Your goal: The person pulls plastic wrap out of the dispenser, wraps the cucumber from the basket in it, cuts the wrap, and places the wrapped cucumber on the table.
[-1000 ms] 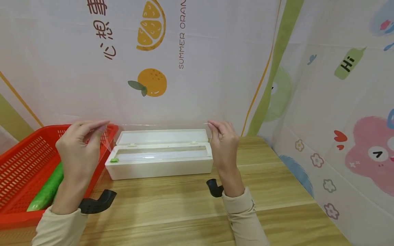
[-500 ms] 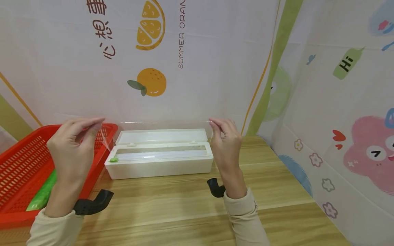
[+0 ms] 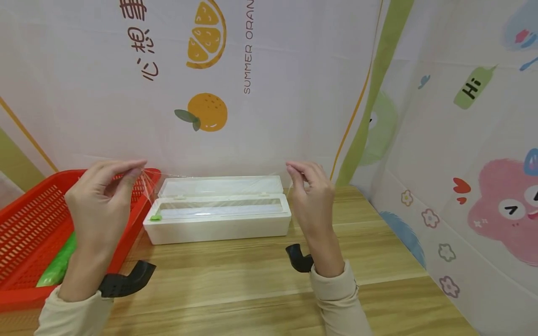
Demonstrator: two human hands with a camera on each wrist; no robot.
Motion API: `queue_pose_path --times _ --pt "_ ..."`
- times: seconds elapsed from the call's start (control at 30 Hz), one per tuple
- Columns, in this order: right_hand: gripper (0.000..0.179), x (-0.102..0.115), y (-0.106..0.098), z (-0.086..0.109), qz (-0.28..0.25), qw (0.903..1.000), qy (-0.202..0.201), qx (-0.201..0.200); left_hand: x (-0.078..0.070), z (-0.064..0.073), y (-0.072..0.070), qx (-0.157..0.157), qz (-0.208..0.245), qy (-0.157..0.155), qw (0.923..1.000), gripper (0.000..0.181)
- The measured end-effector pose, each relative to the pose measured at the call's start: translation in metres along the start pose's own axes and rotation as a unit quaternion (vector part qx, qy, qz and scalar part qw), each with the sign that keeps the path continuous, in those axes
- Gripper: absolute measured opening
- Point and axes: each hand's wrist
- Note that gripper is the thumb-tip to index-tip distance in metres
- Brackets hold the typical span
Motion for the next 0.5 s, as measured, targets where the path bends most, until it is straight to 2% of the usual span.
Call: queue_pose_path --times 0.23,0.5 --pt "0.01 0.007 -0.011 0.0 0.02 0.9995 0.003 0.025 -0.008 -0.001 -0.008 -0.001 -0.002 -0.003 1.0 0.013" --pt "0.009 0.015 -0.03 0.0 0.037 0.9956 0.018 0.084 -0.015 0.004 -0.024 0.037 -0.03 -0.005 0.9989 0.015"
Point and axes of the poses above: each hand's wrist, its own z-axis away from the middle knuckle, its own y-axis out of the palm, x = y × z, and after that the axes turned 3 degrees about x, right-handed
